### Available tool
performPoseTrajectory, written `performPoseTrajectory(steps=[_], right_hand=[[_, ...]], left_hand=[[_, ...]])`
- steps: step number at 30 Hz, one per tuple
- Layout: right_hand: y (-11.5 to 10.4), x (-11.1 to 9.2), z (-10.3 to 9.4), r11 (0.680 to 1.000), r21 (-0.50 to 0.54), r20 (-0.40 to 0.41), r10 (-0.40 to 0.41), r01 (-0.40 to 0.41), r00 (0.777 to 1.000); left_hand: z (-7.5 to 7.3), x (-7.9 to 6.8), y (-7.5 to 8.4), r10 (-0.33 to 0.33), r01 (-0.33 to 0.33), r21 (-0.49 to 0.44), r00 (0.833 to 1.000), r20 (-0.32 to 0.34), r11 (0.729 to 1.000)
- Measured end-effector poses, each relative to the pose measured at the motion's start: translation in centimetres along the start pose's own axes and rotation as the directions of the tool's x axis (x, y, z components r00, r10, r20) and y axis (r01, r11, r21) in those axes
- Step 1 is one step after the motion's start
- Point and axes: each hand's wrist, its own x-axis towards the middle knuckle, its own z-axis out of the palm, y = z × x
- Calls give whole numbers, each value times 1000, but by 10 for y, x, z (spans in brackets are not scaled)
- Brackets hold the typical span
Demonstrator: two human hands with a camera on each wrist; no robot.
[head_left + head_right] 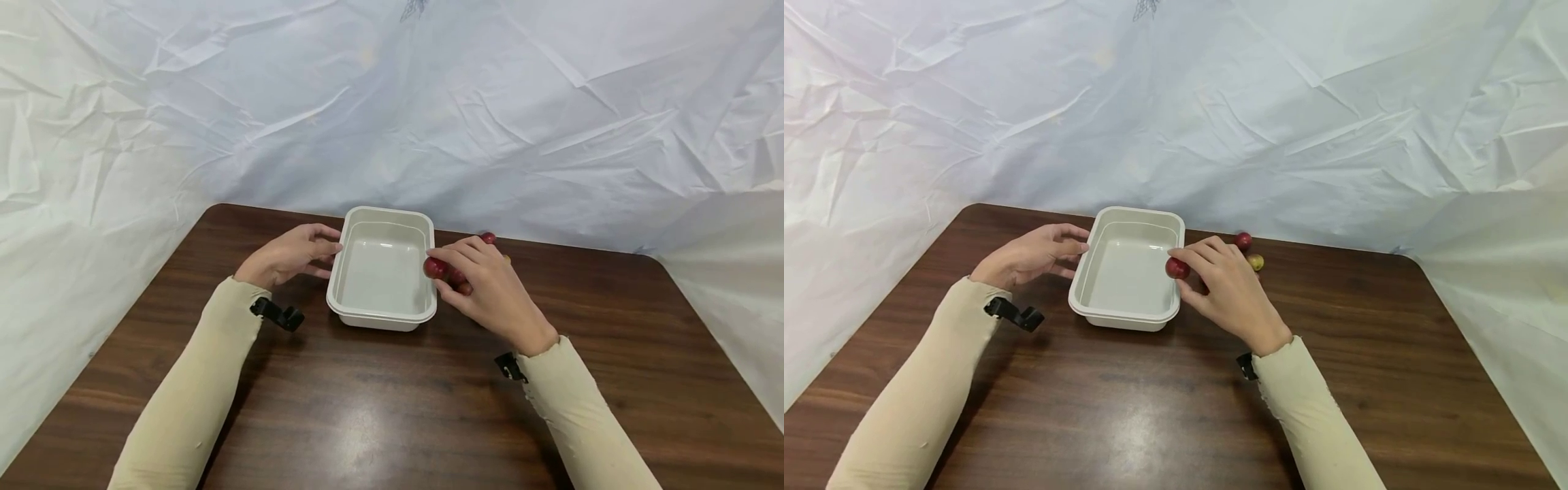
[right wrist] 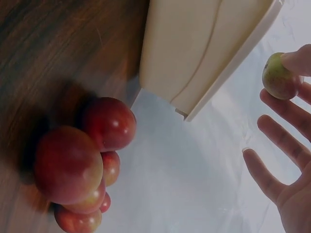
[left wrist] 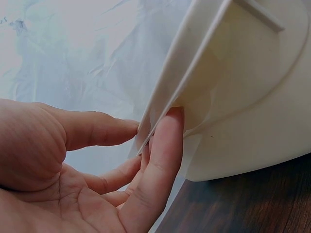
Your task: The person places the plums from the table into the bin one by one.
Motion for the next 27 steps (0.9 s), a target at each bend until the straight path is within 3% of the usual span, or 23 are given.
performPoseTrajectory(steps=[8, 27], right_hand=[[-4, 4, 8, 999, 4, 8, -35, 35, 999], [-11, -1, 20, 1000, -3, 53, 4, -4, 999]], left_hand=[[-3, -5, -1, -11, 11, -1, 1000, -12, 1000], [1, -7, -1, -5, 5, -5, 1000, 7, 1000]])
